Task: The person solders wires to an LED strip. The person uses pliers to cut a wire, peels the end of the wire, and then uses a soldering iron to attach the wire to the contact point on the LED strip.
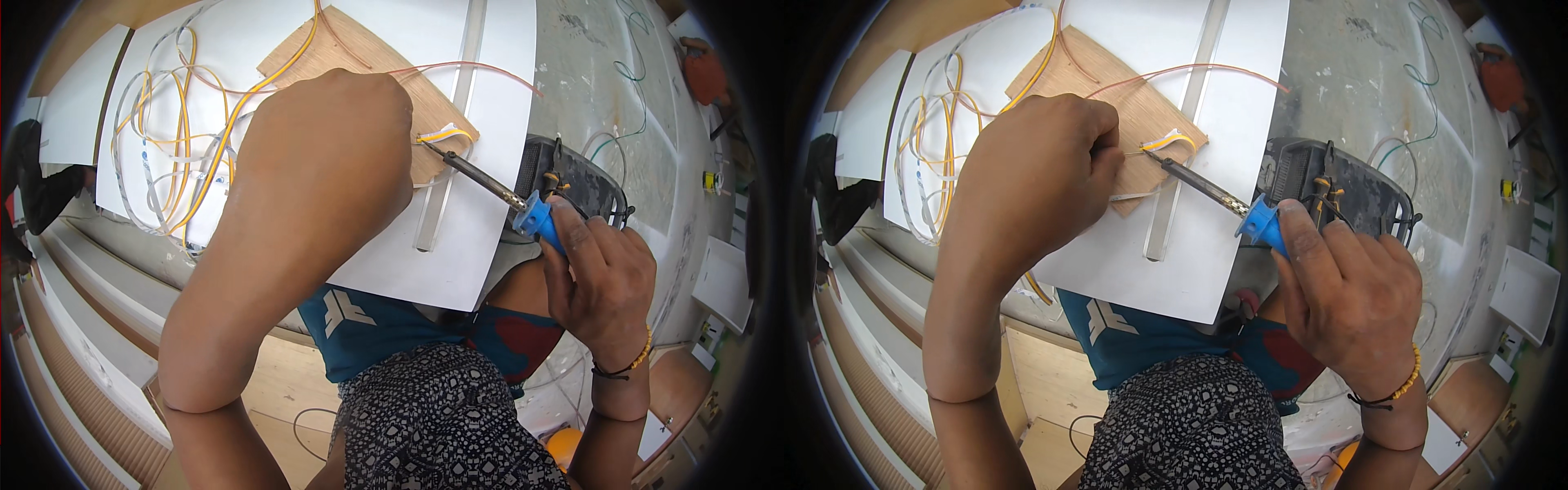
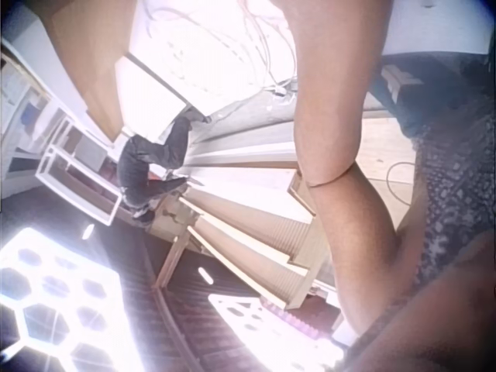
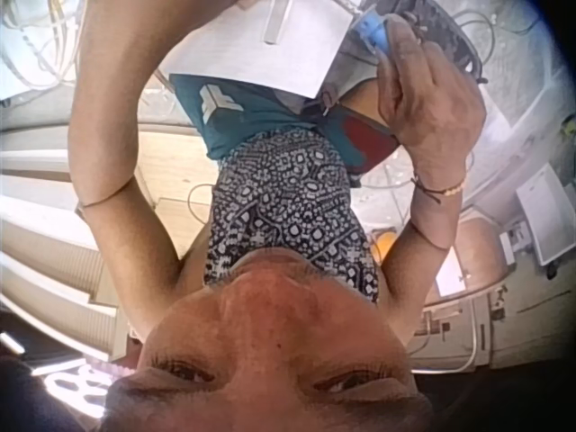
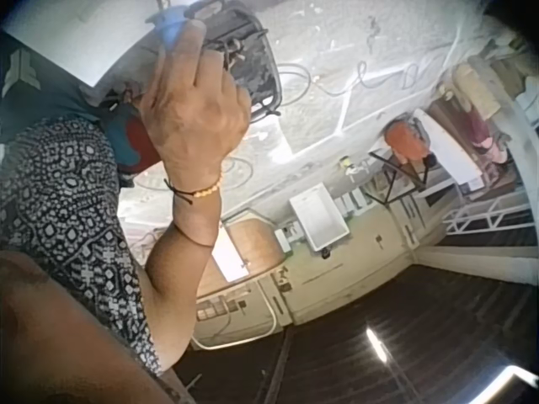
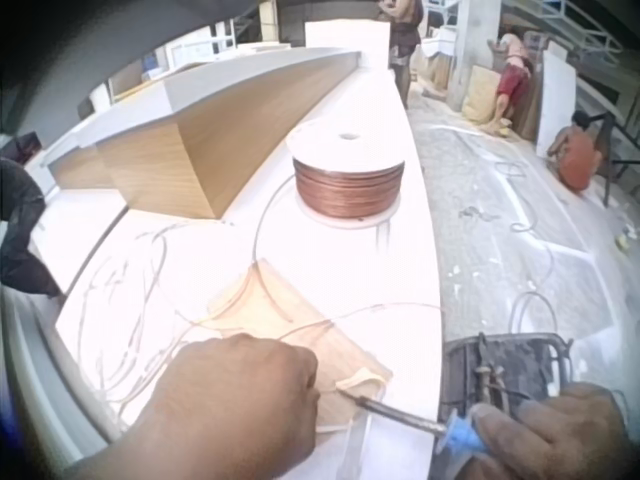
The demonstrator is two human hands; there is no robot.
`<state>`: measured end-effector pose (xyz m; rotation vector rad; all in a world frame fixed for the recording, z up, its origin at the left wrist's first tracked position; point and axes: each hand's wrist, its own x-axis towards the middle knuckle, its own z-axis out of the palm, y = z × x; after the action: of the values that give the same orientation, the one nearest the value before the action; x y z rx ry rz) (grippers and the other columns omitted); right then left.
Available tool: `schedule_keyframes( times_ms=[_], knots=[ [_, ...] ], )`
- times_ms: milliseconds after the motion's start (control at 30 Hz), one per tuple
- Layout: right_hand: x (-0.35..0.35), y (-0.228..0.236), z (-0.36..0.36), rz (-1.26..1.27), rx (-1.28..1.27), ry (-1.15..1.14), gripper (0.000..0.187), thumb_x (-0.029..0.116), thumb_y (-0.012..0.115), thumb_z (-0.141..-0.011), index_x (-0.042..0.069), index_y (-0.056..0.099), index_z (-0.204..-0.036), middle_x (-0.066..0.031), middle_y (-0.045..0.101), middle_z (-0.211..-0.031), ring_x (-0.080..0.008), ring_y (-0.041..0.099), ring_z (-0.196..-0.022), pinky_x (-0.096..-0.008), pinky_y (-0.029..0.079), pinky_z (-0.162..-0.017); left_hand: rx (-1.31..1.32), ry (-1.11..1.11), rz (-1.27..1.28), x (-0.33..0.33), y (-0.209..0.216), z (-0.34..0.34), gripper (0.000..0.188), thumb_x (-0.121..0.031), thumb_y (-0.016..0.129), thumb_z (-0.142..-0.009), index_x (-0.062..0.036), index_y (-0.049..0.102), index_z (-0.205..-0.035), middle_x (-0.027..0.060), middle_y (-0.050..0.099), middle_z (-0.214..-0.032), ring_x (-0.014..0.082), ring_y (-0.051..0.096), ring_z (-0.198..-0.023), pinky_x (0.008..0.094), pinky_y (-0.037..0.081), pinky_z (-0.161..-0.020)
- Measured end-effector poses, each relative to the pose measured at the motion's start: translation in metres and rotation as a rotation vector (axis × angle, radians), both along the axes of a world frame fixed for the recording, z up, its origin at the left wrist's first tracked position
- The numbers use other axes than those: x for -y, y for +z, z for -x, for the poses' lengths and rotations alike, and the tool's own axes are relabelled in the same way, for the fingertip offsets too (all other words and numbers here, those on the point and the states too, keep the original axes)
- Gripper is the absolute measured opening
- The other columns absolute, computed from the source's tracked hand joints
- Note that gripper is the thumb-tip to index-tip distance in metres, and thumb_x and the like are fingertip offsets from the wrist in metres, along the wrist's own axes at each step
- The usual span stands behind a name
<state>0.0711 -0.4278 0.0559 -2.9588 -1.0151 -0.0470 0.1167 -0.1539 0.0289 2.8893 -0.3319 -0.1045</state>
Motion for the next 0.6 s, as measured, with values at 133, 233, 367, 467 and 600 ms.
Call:
schedule_keyframes(
  times_ms=[133, 233, 367, 467, 600],
  knots=[
    [0.0000, -0.0031, -0.0010, -0.005, -0.010, 0.003, 0.048, 0.017, 0.081, -0.085, 0.004, 0.070, -0.130, -0.0047, 0.054, -0.075, -0.0202, 0.055, -0.063, -0.0370, 0.040, -0.059, -0.027, 0.004, -0.014, 0.0020, -0.0022, -0.0013, 0.015, -0.013, 0.067, -0.089, -0.0013, 0.071, -0.081, 0.0194, 0.071, -0.081, 0.0386, 0.069, -0.081, 0.0486, 0.055, -0.080],
    [0.0001, 0.0014, 0.0009, 0.000, 0.009, 0.013, 0.048, 0.017, 0.081, -0.085, 0.004, 0.070, -0.130, -0.0046, 0.053, -0.074, -0.0199, 0.055, -0.063, -0.0367, 0.039, -0.059, -0.067, 0.043, -0.035, 0.0037, 0.0065, -0.0009, 0.015, -0.013, 0.067, -0.089, -0.0014, 0.072, -0.082, 0.0196, 0.071, -0.081, 0.0383, 0.070, -0.082, 0.0484, 0.055, -0.080],
    [0.0006, -0.0025, -0.0011, 0.001, 0.004, 0.009, 0.047, 0.018, 0.080, -0.086, 0.003, 0.070, -0.130, -0.0043, 0.053, -0.074, -0.0195, 0.055, -0.063, -0.0366, 0.039, -0.058, -0.047, 0.022, -0.035, 0.0036, 0.0022, -0.0033, 0.014, -0.013, 0.067, -0.089, -0.0014, 0.073, -0.082, 0.0198, 0.071, -0.080, 0.0381, 0.070, -0.081, 0.0478, 0.055, -0.080],
    [0.0003, -0.0034, -0.0018, 0.003, 0.003, 0.011, 0.047, 0.018, 0.080, -0.086, 0.003, 0.070, -0.130, -0.0041, 0.052, -0.074, -0.0192, 0.055, -0.063, -0.0366, 0.039, -0.058, -0.062, 0.032, -0.038, 0.0038, 0.0020, -0.0038, 0.014, -0.012, 0.068, -0.089, -0.0015, 0.073, -0.082, 0.0198, 0.071, -0.079, 0.0381, 0.070, -0.079, 0.0473, 0.056, -0.079],
    [-0.0010, -0.0016, -0.0016, 0.021, 0.000, 0.013, 0.047, 0.019, 0.080, -0.087, 0.003, 0.070, -0.130, -0.0041, 0.053, -0.074, -0.0191, 0.055, -0.063, -0.0363, 0.039, -0.058, -0.051, 0.031, -0.031, 0.0033, 0.0020, -0.0036, 0.014, -0.012, 0.068, -0.089, -0.0014, 0.073, -0.081, 0.0200, 0.071, -0.078, 0.0383, 0.070, -0.077, 0.0471, 0.056, -0.078]
  ],
)
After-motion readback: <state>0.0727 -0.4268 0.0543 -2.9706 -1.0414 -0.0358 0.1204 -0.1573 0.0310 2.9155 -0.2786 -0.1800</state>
